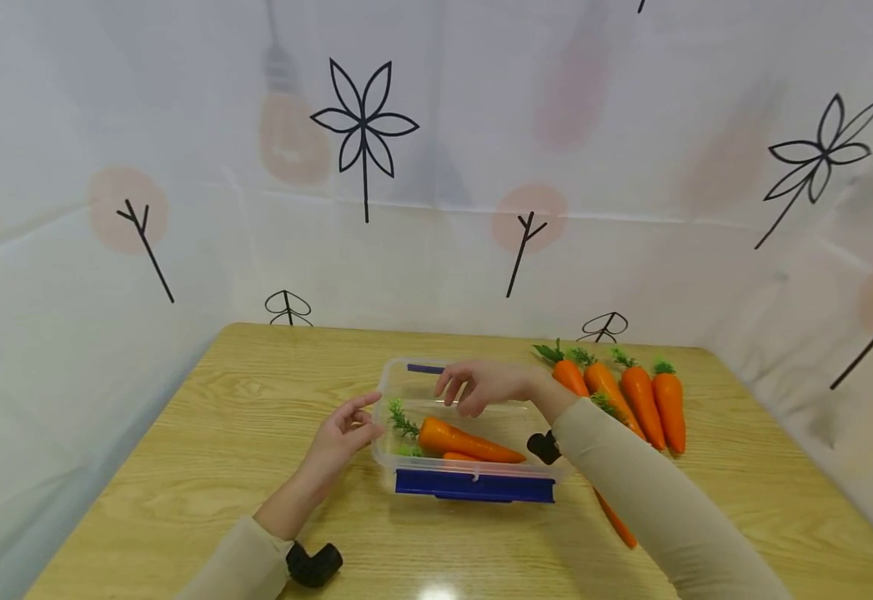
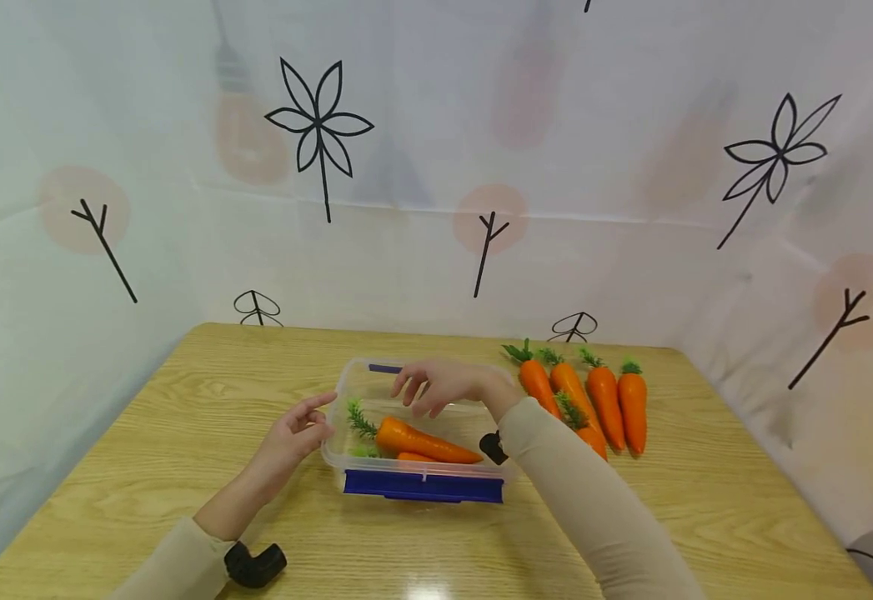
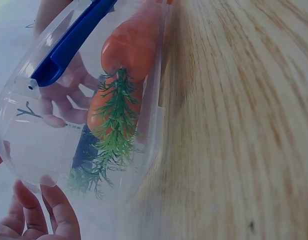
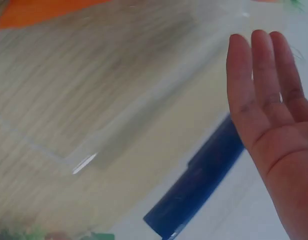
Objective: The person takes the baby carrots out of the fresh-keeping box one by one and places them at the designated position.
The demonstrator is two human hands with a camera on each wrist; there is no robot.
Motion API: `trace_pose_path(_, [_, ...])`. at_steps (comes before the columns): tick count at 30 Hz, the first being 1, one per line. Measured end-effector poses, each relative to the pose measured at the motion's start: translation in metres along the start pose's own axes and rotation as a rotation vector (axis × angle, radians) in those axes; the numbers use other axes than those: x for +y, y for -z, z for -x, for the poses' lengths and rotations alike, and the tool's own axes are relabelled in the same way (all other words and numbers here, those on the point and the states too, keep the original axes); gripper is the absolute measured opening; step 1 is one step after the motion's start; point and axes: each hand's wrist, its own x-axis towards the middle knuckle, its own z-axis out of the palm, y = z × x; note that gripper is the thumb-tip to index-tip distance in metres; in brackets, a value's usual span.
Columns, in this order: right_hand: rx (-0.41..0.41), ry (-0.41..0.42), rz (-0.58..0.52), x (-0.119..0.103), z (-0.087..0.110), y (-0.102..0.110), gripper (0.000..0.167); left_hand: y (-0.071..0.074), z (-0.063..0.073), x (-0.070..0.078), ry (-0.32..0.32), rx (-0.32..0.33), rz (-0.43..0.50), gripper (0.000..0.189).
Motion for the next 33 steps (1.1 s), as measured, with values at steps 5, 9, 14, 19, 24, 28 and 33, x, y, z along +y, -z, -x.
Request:
trace_pose_path(5, [-0.096, -0.082, -0.025, 0.007, -0.006, -0.008, 0.039, 0.0, 0.0, 0.0, -0.002, 0.008, -0.006, 0.046])
trace_pose_path(9, [-0.152, -0.126, -0.073, 0.011, -0.009, -0.014, 0.047, -0.001, 0.0, 0.001, 0.0, 0.01, -0.008, 0.046])
trace_pose_path(14, [-0.183, -0.146, -0.07, 0.014, -0.01, -0.018, 0.062, -0.001, 0.0, 0.001, 0.006, 0.012, 0.0, 0.046])
trace_pose_path(19, [-0.194, -0.131, -0.071, 0.015, -0.01, -0.018, 0.067, -0.001, 0.0, 0.001, 0.004, 0.009, 0.003, 0.046])
trace_pose_path(24, [-0.181, -0.121, -0.056, 0.015, -0.008, -0.018, 0.065, -0.001, 0.0, 0.001, 0.0, 0.005, -0.004, 0.046])
trace_pose_path(28, [-0.157, -0.099, -0.017, 0.012, -0.007, -0.015, 0.065, 0.0, 0.0, 0.0, 0.0, 0.002, -0.011, 0.047])
trace_pose_path(33, [-0.116, -0.081, -0.01, 0.006, -0.004, -0.011, 0.065, 0.0, 0.0, -0.001, 0.001, 0.001, -0.008, 0.047])
